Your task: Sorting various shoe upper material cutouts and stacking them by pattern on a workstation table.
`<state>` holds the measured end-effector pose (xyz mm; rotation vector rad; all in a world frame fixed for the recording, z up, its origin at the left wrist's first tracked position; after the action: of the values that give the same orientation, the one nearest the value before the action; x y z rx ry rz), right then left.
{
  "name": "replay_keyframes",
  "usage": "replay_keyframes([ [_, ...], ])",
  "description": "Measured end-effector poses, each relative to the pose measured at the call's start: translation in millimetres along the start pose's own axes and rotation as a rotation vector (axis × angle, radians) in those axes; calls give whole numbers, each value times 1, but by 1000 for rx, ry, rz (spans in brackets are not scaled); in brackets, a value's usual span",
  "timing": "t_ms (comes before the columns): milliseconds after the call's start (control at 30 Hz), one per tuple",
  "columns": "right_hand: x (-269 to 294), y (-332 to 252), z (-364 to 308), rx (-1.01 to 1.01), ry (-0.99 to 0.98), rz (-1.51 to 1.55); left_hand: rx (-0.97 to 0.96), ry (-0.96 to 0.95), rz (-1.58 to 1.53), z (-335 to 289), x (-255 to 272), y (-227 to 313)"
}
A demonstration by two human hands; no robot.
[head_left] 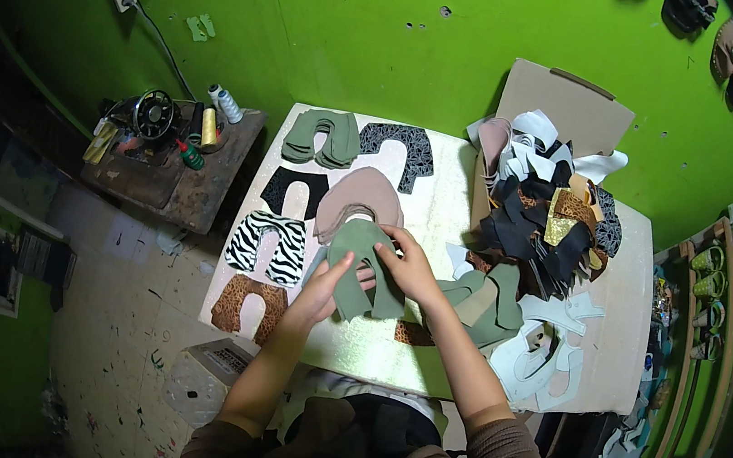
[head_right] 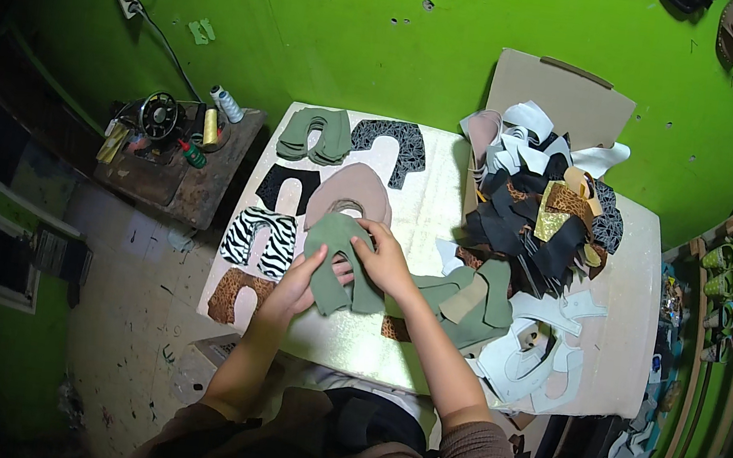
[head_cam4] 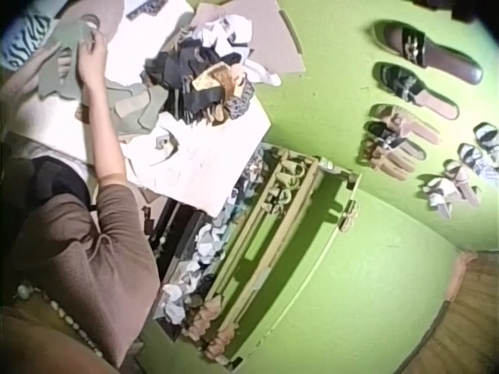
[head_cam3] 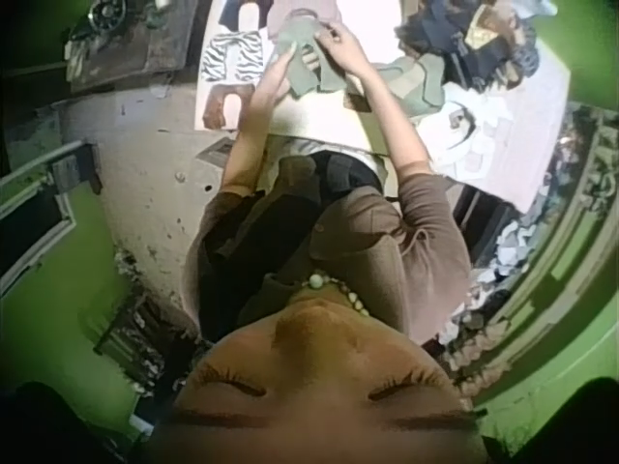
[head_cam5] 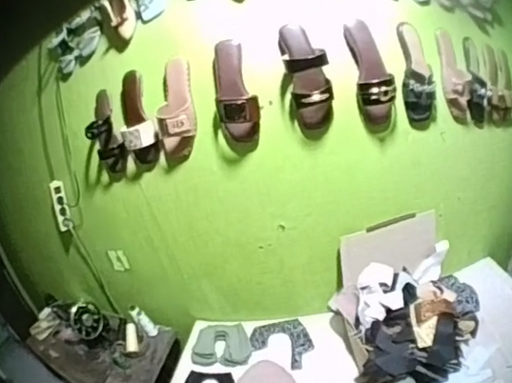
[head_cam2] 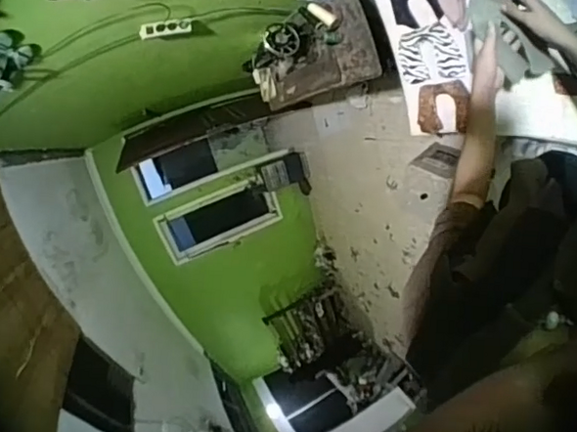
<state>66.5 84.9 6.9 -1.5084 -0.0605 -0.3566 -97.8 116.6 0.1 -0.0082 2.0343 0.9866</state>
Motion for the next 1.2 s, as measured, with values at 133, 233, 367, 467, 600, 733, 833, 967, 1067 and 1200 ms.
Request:
replay_keyframes([
  [133, 1, -22, 10, -82, -159, -37, 59, -17, -178, 10, 30, 27],
  [233, -1, -14, 14, -82, -266, -120, 74, -44, -275, 17, 45, 50],
  [367, -23, -12, 26, -38, -158, -266, -11, -113, -165, 26, 60, 79],
  [467, -49, -10, 27, 86, 8, -290, 11, -232, -365, 28, 61, 97],
  [600, -77, -24, 24, 263, 144, -282, -138, -223, -282, 34, 60, 107],
  [733, -86, -24, 21, 140, 46, -175, -121, -229, -253, 36, 75, 110],
  [833, -85, -30, 29, 84, 144, -81, -23, -307, -246, 38, 80, 108],
  [967, -84, -34, 30, 11, 196, 78, 57, -357, -228, 34, 76, 111],
  [1067, -79, -27, 28, -127, 128, 278, 76, -368, -268, 36, 76, 110],
  [1200, -72, -38, 25, -224, -37, 456, 130, -374, -273, 42, 94, 101],
])
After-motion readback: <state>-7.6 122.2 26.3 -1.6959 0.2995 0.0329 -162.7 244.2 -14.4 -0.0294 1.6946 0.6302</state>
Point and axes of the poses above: each hand's wrist, its own z-axis towards the middle knuckle, its own x-axis out of the back of the hand, y = z × x, the point moved 1 cm from there along z, towards the middle knuckle
